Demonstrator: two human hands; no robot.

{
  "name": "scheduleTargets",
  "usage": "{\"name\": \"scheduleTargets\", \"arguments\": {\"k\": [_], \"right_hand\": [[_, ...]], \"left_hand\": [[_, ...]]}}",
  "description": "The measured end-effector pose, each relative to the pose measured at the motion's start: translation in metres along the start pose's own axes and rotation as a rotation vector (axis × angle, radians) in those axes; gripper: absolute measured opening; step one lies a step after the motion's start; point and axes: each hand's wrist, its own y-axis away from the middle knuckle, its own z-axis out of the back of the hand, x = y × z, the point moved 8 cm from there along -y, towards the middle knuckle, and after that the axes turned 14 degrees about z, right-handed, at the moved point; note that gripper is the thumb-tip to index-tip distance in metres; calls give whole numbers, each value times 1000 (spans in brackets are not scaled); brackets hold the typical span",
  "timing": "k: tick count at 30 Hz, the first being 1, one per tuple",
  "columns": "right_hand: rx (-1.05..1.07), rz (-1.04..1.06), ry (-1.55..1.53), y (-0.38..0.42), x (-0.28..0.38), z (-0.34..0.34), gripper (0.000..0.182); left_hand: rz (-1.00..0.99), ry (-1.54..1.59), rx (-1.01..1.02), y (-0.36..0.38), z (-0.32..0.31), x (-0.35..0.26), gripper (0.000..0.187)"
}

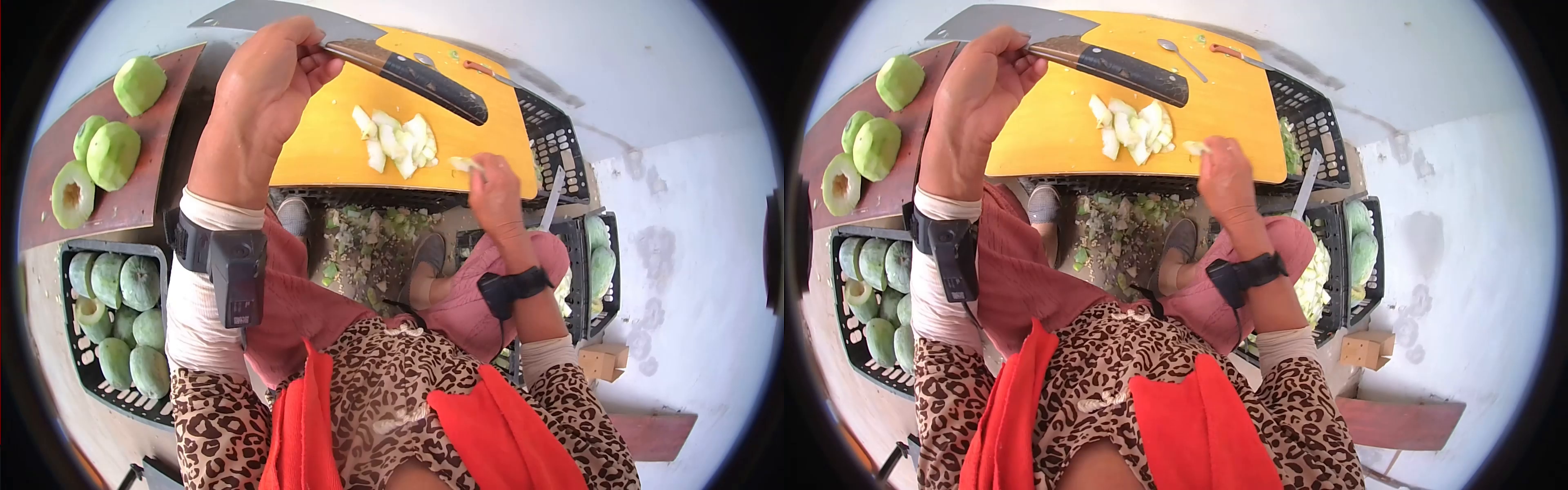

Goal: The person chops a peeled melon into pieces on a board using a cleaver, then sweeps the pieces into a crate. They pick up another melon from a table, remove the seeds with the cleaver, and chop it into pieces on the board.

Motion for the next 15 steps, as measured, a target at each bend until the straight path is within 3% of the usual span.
{"name": "scheduleTargets", "arguments": {"k": [7,9,11,14,15], "right_hand": [[-93,-195,449,64,-89,128,17],[85,-375,576,115,-128,150,17],[421,-779,618,143,-123,165,15],[203,-690,562,148,-115,175,19],[42,-621,321,137,-104,170,24]], "left_hand": [[52,2,9,-4,-13,13,6],[79,4,21,-6,-17,17,6],[93,-20,31,-6,-24,23,6],[94,-96,29,-7,-37,33,6],[99,-130,28,-7,-44,38,6]]}}
